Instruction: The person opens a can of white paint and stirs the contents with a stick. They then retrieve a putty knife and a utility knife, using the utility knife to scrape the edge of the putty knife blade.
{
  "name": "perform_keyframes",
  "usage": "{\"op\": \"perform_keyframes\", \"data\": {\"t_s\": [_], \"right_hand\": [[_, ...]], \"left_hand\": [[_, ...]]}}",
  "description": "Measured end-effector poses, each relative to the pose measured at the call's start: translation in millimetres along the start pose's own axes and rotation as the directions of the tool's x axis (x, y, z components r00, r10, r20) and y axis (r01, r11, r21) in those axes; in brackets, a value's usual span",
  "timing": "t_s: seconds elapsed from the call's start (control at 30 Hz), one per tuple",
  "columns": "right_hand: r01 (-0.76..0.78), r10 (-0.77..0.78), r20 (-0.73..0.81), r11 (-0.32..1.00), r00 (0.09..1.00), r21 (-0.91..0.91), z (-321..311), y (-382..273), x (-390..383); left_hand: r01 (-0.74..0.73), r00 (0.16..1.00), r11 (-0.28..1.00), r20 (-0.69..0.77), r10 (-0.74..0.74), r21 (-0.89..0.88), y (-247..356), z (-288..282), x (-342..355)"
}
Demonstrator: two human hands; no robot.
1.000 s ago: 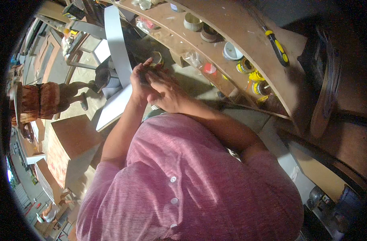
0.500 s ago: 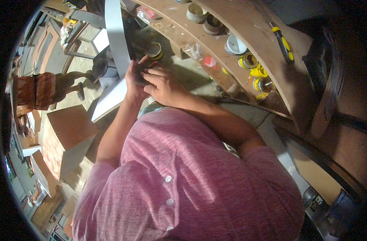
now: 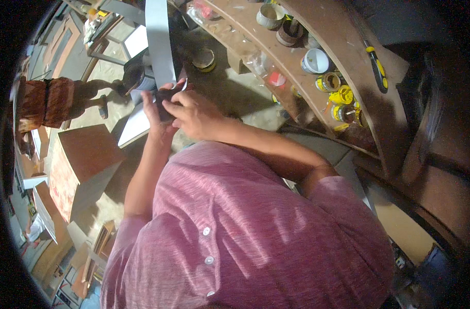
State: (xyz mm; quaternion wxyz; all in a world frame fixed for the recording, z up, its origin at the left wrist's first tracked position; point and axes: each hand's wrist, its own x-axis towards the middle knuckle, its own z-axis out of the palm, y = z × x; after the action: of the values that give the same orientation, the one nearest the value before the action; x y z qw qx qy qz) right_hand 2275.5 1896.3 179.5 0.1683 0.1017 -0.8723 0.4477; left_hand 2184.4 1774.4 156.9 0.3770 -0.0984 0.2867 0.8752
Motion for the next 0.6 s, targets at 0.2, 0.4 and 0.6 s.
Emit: {"op": "perform_keyframes", "data": {"t_s": [0.2,0.4,0.6], "right_hand": [[0.159,-0.157,0.026,0.983,0.987,-0.093,42,-30,22],[0.277,-0.273,0.047,0.951,0.961,-0.135,110,-72,33],[0.304,-0.305,0.001,0.948,0.952,-0.097,177,-115,43]], "left_hand": [[-0.085,0.995,0.996,0.050,0.086,-0.011,48,-17,-44],[0.020,0.977,0.991,0.212,0.009,-0.131,115,-69,-104],[-0.230,0.970,0.972,-0.073,0.234,0.051,151,-111,-160]]}}
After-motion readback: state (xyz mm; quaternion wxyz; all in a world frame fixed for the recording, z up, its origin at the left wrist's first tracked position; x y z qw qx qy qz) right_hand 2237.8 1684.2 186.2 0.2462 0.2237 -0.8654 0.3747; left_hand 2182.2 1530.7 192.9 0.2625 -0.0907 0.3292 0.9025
